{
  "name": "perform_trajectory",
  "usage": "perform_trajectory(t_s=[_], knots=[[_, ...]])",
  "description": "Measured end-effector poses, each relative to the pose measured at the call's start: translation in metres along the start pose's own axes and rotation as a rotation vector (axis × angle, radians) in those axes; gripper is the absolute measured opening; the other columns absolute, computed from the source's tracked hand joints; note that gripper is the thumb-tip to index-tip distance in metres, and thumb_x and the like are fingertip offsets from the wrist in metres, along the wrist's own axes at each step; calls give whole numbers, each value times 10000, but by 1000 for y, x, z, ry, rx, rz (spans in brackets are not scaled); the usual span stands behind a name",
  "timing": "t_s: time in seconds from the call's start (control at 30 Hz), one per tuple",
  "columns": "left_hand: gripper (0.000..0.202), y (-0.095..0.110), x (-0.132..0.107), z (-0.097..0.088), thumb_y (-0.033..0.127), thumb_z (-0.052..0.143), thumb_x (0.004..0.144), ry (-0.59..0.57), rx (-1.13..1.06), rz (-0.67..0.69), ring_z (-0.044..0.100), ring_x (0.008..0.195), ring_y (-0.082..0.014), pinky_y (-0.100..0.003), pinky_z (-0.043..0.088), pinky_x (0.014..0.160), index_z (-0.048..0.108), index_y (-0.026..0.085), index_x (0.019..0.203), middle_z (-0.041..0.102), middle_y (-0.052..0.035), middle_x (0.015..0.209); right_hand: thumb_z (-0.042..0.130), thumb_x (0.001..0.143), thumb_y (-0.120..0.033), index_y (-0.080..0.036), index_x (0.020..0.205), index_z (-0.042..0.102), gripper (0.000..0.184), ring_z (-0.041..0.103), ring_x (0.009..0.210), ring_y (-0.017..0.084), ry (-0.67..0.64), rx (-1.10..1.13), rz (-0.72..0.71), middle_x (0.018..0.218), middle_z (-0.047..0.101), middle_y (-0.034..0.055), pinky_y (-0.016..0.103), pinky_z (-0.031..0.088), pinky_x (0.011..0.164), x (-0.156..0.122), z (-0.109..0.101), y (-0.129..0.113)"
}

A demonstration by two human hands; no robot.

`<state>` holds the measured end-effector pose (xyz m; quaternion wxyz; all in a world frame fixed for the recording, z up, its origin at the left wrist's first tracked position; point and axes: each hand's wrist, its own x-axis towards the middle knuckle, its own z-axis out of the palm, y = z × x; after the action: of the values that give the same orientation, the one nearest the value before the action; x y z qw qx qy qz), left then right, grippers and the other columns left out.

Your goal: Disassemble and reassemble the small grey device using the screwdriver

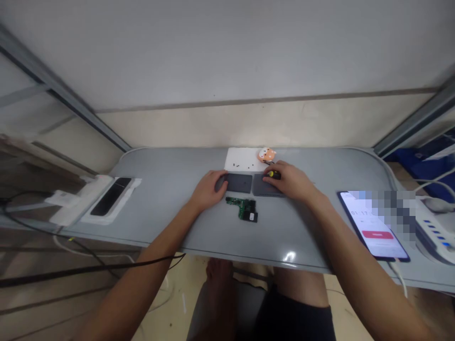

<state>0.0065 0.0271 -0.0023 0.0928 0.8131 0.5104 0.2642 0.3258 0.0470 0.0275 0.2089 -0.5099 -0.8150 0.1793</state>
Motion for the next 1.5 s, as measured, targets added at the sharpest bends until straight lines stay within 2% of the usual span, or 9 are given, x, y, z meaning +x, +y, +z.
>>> perform_trajectory(t_s=[0.4,0.53,0.63,0.87,1.2,1.3,1.5], knots=[[319,-1,0,-4,330,497,1051,-4,55,53,667,1121,-292,-491,561,1003,597,194,1322,714,-118,1190,617,999,-439,-271,1126,733,241,697,1003,255,-2,-34,70,1211,731,71,372,510,822,-1,-4,-6],[293,2,1,-7,289,482,1045,-11,41,64,652,1195,-293,-503,548,1053,578,202,1307,665,-122,1299,594,1015,-428,-268,1131,723,236,695,932,230,-34,-29,73,1206,718,65,371,512,808,-2,-6,-10],[303,4,1,-7,268,486,1029,5,45,46,635,1258,-297,-494,551,1074,565,205,1314,587,-136,1409,590,1019,-440,-273,1146,724,249,693,958,235,-25,-13,68,1235,711,66,371,511,808,-2,-6,-10],[303,6,2,-7,228,495,997,15,72,21,647,1244,-309,-507,557,1073,570,219,1291,595,-123,1409,602,1022,-422,-261,1105,724,219,692,904,208,14,57,52,1132,719,56,356,508,838,-1,-5,-5],[332,5,-1,-6,249,479,997,-11,40,-10,627,1287,-301,-499,522,1123,569,248,1316,591,-99,1446,576,1033,-412,-265,1115,703,211,686,857,201,15,22,50,1190,710,62,345,490,770,-1,0,-13],[365,4,0,-7,258,485,992,-22,19,-20,612,1304,-309,-523,494,1156,569,253,1347,612,-98,1428,575,1030,-419,-267,1093,709,212,689,859,201,28,19,62,1170,717,66,336,491,764,-1,1,-12],[513,3,2,-9,308,538,990,-50,-16,-4,581,1342,-326,-540,485,1157,476,252,1496,547,-127,1499,565,1035,-410,-266,1070,712,209,695,908,208,49,12,65,1161,720,65,317,476,744,0,4,-11]])
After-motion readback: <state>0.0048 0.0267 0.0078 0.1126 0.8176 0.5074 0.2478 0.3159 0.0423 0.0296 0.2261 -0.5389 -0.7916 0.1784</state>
